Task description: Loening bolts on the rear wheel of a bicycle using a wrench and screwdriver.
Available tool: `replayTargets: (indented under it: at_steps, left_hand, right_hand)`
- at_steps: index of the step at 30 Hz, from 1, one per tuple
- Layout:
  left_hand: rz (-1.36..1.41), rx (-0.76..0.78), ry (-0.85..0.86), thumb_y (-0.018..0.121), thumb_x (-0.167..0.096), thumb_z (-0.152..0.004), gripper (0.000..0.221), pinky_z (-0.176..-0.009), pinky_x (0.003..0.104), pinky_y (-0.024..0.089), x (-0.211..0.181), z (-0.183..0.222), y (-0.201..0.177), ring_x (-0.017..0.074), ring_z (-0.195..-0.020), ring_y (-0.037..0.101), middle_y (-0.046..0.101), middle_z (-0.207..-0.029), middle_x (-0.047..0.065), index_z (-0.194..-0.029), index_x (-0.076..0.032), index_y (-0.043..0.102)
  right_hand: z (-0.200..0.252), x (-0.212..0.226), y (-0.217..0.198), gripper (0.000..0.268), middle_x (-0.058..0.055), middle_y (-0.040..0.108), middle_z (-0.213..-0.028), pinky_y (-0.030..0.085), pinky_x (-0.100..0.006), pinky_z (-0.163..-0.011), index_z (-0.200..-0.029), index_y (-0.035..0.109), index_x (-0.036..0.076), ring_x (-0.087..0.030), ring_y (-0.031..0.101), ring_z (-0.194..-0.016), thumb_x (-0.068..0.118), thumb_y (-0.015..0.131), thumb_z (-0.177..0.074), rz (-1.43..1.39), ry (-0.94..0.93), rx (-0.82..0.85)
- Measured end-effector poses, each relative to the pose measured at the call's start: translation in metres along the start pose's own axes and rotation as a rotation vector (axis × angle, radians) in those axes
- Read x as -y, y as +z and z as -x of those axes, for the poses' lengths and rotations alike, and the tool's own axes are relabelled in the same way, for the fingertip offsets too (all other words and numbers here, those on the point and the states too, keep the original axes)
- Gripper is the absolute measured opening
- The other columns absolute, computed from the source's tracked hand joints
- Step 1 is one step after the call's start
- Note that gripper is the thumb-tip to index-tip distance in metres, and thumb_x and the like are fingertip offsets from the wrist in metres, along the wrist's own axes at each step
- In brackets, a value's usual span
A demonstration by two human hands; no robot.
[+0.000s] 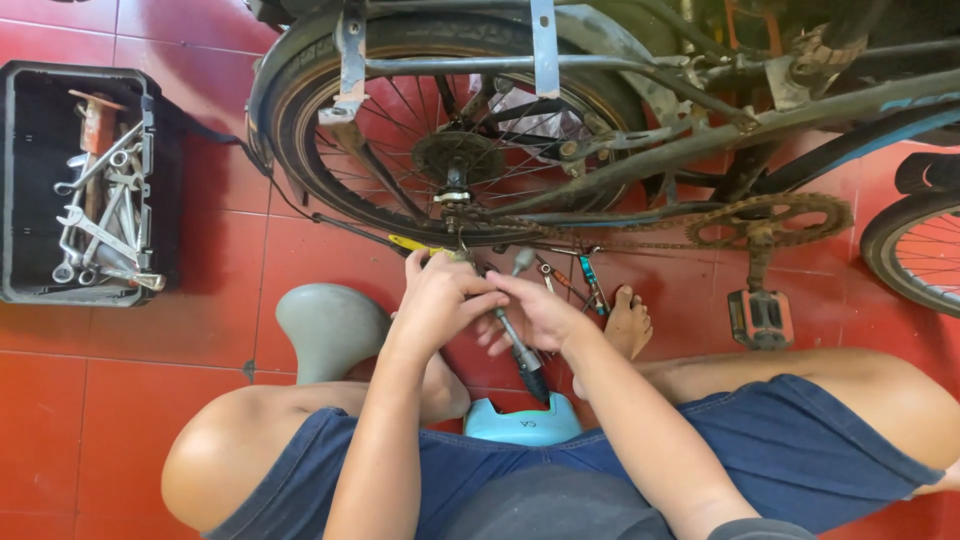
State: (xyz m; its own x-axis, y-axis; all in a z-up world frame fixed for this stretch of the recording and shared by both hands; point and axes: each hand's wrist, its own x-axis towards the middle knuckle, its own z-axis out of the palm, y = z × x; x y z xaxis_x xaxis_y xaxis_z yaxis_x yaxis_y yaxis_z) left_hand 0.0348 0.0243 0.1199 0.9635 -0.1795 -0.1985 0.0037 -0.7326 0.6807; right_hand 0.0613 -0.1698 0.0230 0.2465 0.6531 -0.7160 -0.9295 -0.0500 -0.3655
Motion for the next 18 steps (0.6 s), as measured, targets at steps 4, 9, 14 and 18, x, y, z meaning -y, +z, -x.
replayTargets:
  at_steps: [4, 9, 14, 18]
  left_hand:
    - [-0.151, -0.393, 0.087, 0.076, -0.057, -0.083, 0.021, -0.115, 0.053, 0.023, 0.007, -0.007, 0.005, 0.0145, -0.11, 0.056, 0.066, -0.103, -0.012, -0.084, -0.037, 0.077]
    - [0.521, -0.216, -0.538, 0.072, -0.049, -0.092, 0.036, -0.088, 0.042, 0.06, 0.026, -0.009, 0.0, 0.0282, -0.098, 0.076, 0.076, -0.11, 0.007, -0.117, -0.023, 0.076]
    - [1.012, -0.228, -0.558, 0.057, -0.035, -0.104, 0.038, -0.084, 0.041, 0.061, 0.018, -0.02, 0.032, 0.0296, -0.1, 0.075, 0.074, -0.118, 0.019, -0.129, -0.01, 0.069]
    - [1.15, -0.239, -0.612, 0.05, -0.027, -0.106, 0.032, -0.056, 0.035, 0.065, 0.036, -0.029, 0.056, 0.0262, -0.076, 0.078, 0.078, -0.095, 0.018, -0.121, -0.006, 0.07]
  right_hand:
    - [0.031, 0.031, 0.019, 0.033, -0.028, 0.074, -0.086, 0.064, -0.061, -0.06, -0.106, 0.064, 0.003, -0.039, 0.077, -0.071, 0.035, 0.055, -0.103, -0.064, -0.201, 0.073]
    - [0.032, 0.03, 0.021, 0.023, -0.02, 0.074, -0.102, 0.067, -0.041, -0.076, -0.123, 0.059, 0.009, -0.025, 0.077, -0.085, 0.017, 0.059, -0.101, 0.106, -0.563, -0.265]
    - [0.037, 0.015, 0.066, 0.022, -0.016, 0.076, -0.105, 0.066, -0.042, -0.079, -0.12, 0.069, 0.007, -0.024, 0.075, -0.095, 0.013, 0.063, -0.099, 0.403, -0.695, -0.416]
    - [0.021, -0.008, 0.074, 0.011, -0.011, 0.072, -0.093, 0.057, -0.046, -0.091, -0.1, 0.075, 0.011, -0.033, 0.072, -0.101, 0.019, 0.072, -0.094, 0.912, -0.978, -0.384]
